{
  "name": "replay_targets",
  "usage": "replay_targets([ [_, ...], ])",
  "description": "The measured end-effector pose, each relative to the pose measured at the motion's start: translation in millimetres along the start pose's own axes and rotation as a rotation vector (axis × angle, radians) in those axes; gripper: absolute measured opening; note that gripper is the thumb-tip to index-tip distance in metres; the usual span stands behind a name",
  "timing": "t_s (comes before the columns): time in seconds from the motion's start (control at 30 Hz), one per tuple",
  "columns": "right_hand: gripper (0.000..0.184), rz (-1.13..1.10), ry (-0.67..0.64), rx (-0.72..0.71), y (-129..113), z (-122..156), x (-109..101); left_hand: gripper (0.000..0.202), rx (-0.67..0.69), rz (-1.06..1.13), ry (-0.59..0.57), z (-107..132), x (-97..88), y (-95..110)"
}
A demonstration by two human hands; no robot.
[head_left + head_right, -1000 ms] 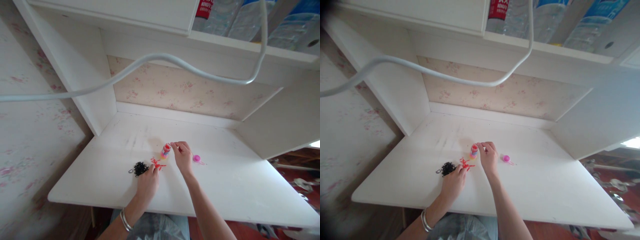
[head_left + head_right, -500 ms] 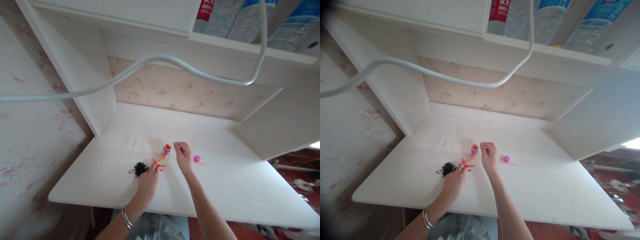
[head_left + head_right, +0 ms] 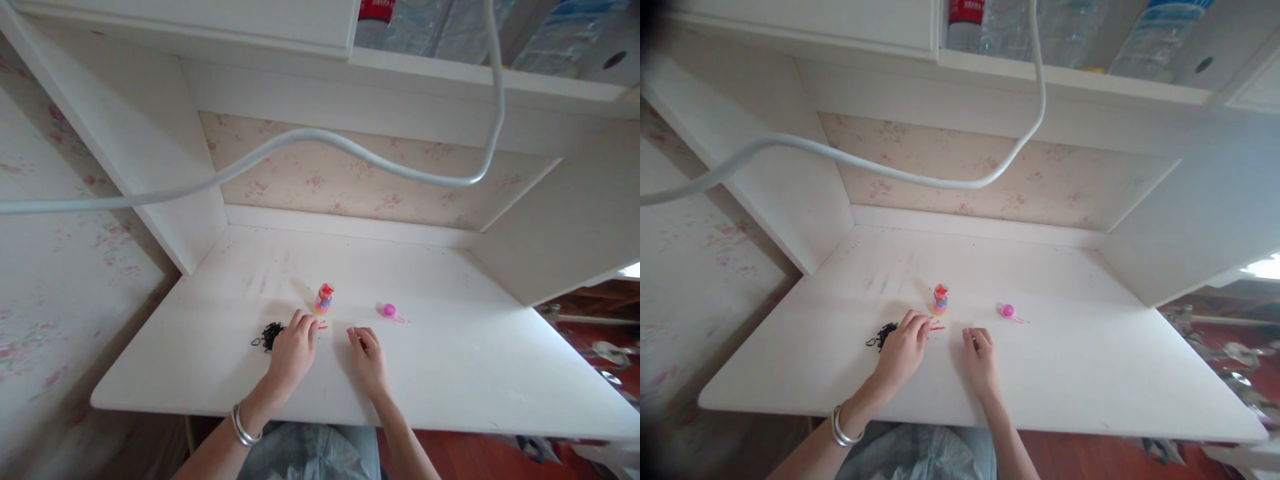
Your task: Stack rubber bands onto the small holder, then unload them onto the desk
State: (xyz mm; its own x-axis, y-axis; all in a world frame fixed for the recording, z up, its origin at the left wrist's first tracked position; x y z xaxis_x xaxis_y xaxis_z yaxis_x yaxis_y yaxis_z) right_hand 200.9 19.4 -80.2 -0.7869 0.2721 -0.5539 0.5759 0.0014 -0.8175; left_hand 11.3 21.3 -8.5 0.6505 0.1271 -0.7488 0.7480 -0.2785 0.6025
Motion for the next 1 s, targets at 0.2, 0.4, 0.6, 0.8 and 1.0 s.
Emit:
replay_targets([
  [0.2, 0.043, 0.082, -0.044, -0.076, -11.5, 9.3, 3.0, 0.025, 0.062, 0.231, 0.187, -32.8, -38.5, 25.2],
  [0.4, 0.043, 0.119, -0.051, -0.106, -15.5, 8.1, 2.3, 0.025, 0.048, 0.101, 0.205, -55.8, -32.9, 25.6],
  [0.6, 0.041, 0.149, -0.046, -0.13, -15.0, 8.2, 2.0, 0.027, 0.013, -0.043, 0.167, -54.6, -24.6, 22.1],
  [0.8, 0.029, 0.32, -0.13, -0.186, -19.7, 8.7, 15.6, 0.027, 0.031, -0.019, 0.203, -44.9, -39.5, 23.2],
  [1.0, 0.028, 0.536, -0.197, -0.341, -44.3, 0.5, 37.2, 0.026, -0.029, -0.005, 0.143, -12.5, -32.8, -4.3],
])
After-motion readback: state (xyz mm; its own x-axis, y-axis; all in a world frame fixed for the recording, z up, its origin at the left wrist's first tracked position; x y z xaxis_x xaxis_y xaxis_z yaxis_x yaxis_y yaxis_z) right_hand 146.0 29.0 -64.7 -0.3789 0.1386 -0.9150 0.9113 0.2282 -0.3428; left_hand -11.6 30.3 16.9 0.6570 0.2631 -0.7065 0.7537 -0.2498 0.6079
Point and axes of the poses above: each hand's wrist, its own z-axis away from the middle knuckle, its own x-axis out of the palm, y = z × x, the point moved 8 cm from there along -z, towards the middle knuckle, and after that the axes turned 8 degrees about z, right-handed, at the moved point
